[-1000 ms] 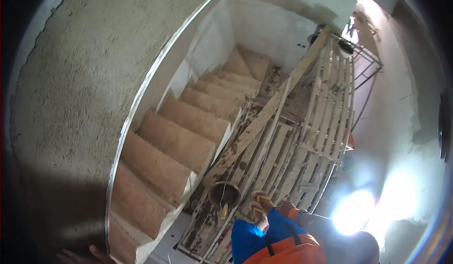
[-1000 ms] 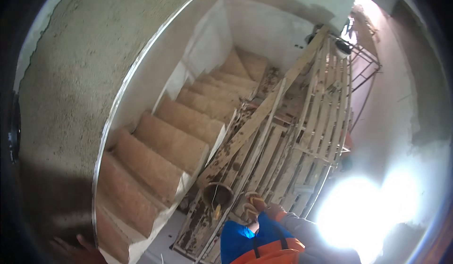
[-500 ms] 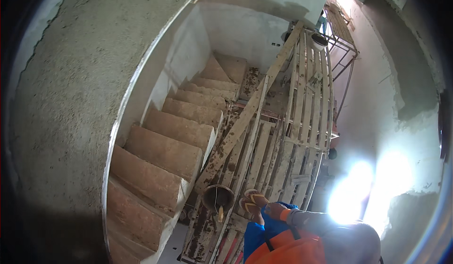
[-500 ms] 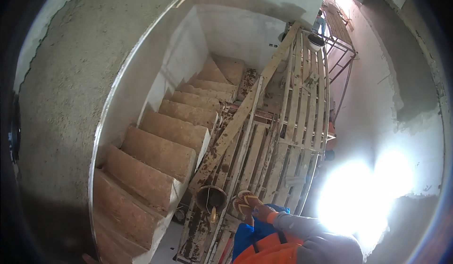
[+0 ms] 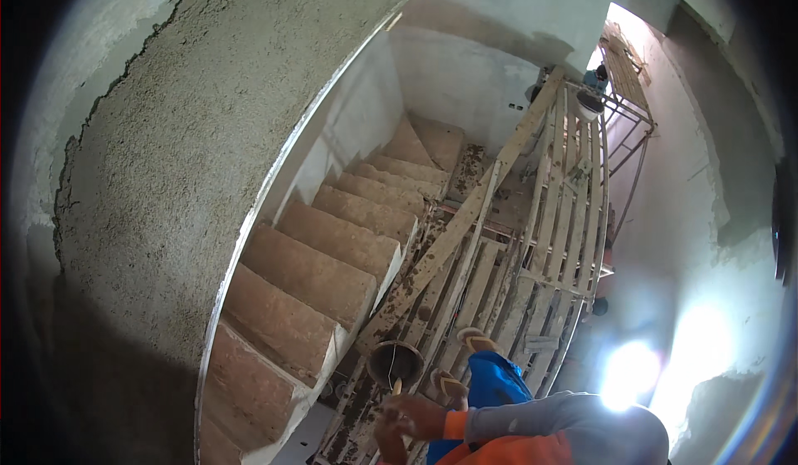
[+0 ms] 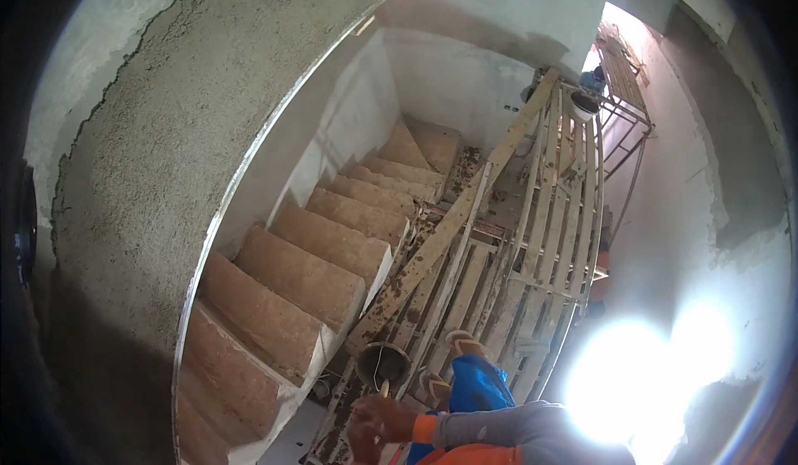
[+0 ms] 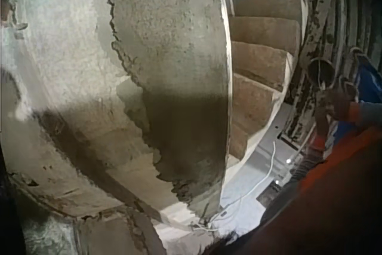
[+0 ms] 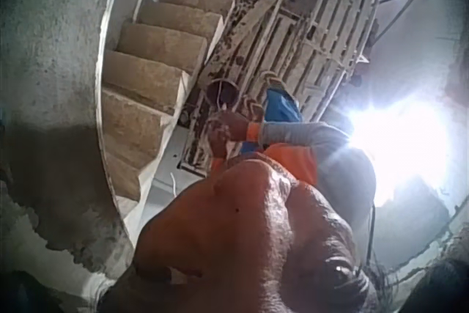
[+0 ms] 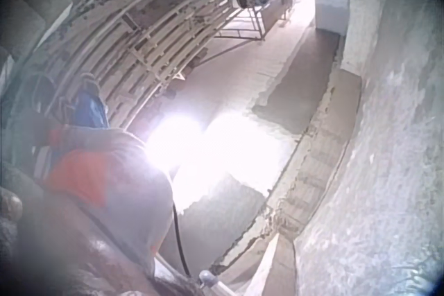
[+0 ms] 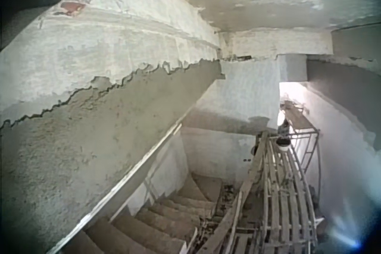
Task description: The person rubs their hands, scoops mortar from a bucket onto a wooden float using a trowel, and spreads the mortar onto concrete stairs.
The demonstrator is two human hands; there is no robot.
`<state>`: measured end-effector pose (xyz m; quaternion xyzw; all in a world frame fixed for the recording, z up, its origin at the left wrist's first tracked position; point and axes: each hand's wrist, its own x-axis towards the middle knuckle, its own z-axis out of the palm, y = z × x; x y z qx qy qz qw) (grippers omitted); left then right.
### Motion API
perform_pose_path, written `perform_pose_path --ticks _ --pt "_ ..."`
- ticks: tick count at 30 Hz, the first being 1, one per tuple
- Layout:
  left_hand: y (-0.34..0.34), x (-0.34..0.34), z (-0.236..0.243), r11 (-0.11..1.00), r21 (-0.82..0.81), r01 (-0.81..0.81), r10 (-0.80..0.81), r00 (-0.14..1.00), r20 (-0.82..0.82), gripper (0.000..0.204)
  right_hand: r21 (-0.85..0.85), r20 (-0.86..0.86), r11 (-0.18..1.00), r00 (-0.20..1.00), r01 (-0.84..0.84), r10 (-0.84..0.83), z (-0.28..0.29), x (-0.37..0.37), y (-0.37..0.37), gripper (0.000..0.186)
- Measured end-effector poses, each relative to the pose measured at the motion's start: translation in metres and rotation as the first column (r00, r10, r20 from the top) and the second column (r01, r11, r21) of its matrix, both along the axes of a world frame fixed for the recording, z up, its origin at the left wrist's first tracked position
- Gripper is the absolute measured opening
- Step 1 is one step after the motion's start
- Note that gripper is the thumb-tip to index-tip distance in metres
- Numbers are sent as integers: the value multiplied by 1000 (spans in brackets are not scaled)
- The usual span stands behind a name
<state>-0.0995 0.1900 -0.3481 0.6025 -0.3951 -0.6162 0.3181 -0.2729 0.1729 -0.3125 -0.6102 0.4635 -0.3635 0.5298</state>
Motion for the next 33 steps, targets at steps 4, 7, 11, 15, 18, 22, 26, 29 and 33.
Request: perform_pose_path --ticks 4,7,11,15,18,22,26,29,33 --pt "14 -36 1 991 106 -86 126 868 -481 60 -146 -3 987 998 -66 66 -18 27 13 58" --pt "-11 -61 54 862 433 -264 502 565 -655 57 -169 -12 956 970 -240 242 -49 10 11 64" --pt "-37 -83 80 747 566 -350 665 385 -640 60 -201 -448 873 835 -443 320 -67 -53 0 53" --pt "-48 -84 97 631 287 -720 748 468 -471 43 293 -493 824 661 -486 565 -88 -127 -19 43" --pt "-11 -48 50 898 -46 -438 440 889 129 15 463 -393 807 730 -368 559 -102 -193 -14 46" --pt "72 -21 -6 939 208 273 -343 708 618 19 476 -509 783 600 -401 617 -91 -241 -9 52" --pt "143 -32 -41 759 447 474 -642 661 388 30 475 -442 703 548 -529 711 -107 -245 7 55" --pt "156 -48 -44 562 588 582 -785 600 155 32 463 -356 617 504 -636 787 -100 -233 11 53" --pt "183 -41 -64 608 520 600 -788 538 301 34 502 -396 452 269 -737 878 -98 -212 18 46"
